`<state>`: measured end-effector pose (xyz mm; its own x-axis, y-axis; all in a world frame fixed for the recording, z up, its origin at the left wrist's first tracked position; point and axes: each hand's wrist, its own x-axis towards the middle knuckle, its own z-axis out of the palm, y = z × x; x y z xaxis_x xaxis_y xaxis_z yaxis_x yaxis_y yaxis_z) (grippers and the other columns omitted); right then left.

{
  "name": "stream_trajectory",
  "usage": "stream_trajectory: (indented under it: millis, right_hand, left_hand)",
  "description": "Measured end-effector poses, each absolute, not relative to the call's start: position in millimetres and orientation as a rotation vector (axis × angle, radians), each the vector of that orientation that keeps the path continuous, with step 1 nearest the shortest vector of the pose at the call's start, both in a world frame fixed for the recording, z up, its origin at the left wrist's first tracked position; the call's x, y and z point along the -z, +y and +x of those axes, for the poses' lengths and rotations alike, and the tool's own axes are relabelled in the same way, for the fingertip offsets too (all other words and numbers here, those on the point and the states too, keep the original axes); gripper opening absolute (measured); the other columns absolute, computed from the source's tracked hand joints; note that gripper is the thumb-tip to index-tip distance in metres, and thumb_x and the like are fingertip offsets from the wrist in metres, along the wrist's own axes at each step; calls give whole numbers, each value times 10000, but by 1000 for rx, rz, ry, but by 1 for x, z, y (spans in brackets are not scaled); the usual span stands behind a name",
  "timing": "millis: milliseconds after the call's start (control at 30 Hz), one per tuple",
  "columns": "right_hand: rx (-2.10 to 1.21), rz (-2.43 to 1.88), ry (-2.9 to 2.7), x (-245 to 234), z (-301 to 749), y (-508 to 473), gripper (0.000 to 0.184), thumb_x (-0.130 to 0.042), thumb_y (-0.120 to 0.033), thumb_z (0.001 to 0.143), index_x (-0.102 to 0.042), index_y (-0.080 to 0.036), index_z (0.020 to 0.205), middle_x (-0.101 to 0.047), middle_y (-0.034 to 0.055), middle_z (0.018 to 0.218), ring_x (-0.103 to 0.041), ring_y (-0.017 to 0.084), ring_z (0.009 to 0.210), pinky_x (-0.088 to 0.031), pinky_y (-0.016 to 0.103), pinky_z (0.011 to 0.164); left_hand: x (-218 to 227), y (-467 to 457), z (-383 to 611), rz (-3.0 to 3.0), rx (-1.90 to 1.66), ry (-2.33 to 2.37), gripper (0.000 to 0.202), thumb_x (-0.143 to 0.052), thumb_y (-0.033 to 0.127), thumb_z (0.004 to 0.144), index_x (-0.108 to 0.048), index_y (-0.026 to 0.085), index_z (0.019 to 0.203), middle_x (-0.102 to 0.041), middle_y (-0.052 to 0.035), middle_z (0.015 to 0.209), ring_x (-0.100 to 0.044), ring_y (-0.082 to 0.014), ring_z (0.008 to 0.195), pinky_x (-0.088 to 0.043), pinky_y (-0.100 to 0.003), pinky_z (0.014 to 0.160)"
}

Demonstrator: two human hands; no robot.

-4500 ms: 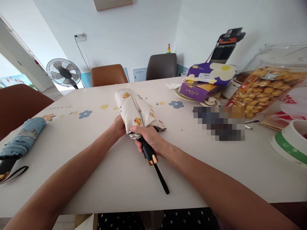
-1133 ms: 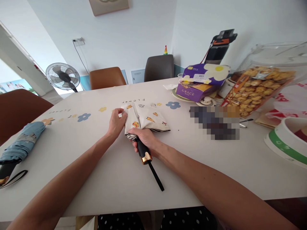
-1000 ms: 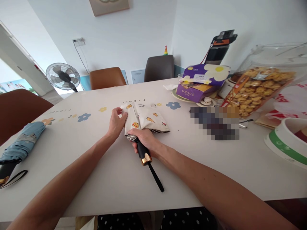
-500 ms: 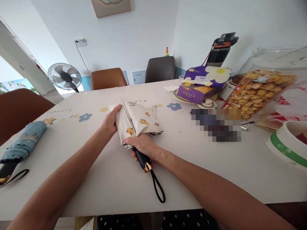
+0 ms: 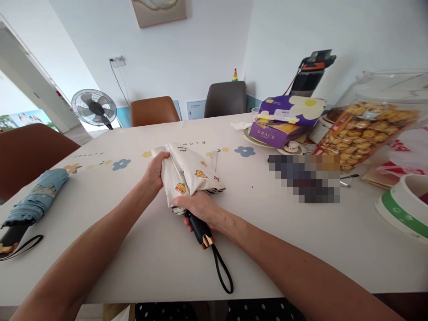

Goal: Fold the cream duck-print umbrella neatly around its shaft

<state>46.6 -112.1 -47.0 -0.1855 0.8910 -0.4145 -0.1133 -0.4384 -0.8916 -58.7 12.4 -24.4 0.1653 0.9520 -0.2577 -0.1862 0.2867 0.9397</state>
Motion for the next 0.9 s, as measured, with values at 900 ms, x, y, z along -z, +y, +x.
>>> stream_trajectory:
  millis: [900]
  right_hand:
    - [-1464,-1460,-1509,44,41,-123,350,-574,-223,631,-498,-206,972,-508,-24,573,-453,129,349,-379,256,321]
  left_hand:
    - [-5,-10,-59,2494,-532,1052,261,-474,448,795,-654,267,744,-675,8,829,-576,-208,942,-119,-421,1088]
